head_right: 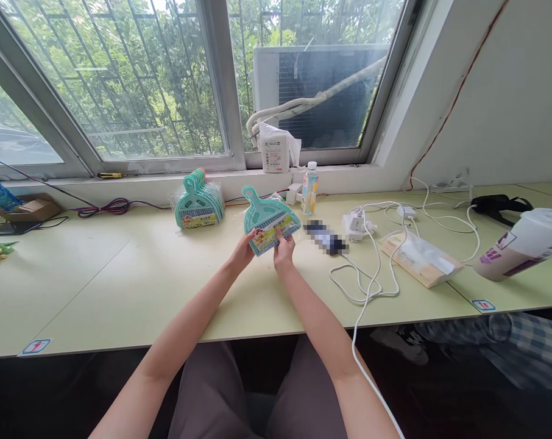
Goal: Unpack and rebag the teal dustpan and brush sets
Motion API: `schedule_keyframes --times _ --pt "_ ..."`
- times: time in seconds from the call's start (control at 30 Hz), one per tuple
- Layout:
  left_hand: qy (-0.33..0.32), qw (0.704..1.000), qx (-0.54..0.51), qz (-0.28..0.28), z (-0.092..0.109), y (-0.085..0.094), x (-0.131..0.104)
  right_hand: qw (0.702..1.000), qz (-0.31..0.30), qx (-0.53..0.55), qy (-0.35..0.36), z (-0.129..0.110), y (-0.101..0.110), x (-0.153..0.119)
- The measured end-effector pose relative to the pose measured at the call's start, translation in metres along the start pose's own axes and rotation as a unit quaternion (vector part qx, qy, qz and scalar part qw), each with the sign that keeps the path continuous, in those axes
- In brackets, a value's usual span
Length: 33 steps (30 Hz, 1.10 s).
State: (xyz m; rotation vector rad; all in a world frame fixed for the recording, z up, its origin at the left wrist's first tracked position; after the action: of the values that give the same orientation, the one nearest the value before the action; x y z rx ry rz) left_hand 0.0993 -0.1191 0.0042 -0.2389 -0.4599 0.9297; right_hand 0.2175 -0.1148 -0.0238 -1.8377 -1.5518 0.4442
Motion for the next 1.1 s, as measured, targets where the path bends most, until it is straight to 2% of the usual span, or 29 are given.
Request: schedule_keyframes --times 0.07,0.23,0.33,0.53,0.7,0.83,0.9,1.1 --pt "0.000 0.999 0.031 0.014 0.001 0.003 0.000 1.000 0.004 -0.001 -0.004 0.000 0.001 0.000" --pt "0.067 0.981 0.167 0.074 -0.002 0.026 -0.002 1.000 0.015 -0.011 -0.018 0.003 0.002 -0.001" --pt "0.055 0.980 0.177 0.075 0.001 0.032 -0.002 0.999 -0.027 -0.013 -0.035 0.006 -0.002 0.003" --pt "0.039 0.980 0.157 0.116 0.007 0.046 -0.004 0.992 -0.104 0.008 -0.064 0.010 -0.011 0.010" --pt "0.041 0.983 0.148 0.103 0.008 0.045 -0.004 0.992 -0.111 -0.008 -0.060 0.012 -0.010 0.010" --pt "0.059 0.991 0.122 0.005 0.010 0.028 -0.005 0.993 -0.114 -0.009 -0.038 0.010 -0.008 0.011" --pt "0.061 0.991 0.114 -0.025 0.012 0.024 -0.006 0.992 -0.118 -0.010 -0.031 0.010 -0.008 0.012" --pt "0.050 0.992 0.110 -0.026 0.012 0.030 -0.006 0.987 -0.150 -0.021 -0.053 0.011 -0.009 0.017"
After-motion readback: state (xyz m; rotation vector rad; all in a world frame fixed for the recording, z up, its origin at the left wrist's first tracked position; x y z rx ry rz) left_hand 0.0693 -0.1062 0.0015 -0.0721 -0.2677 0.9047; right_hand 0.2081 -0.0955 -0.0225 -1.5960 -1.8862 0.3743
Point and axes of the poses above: each hand's wrist, its own x-axis towards the middle knuckle, its own y-axis out of the back of the hand, z = x × y, the point moved 7 cm from there along x, towards the middle knuckle, and after that the axes turned 14 degrees about -z, right-handed, at the moved point
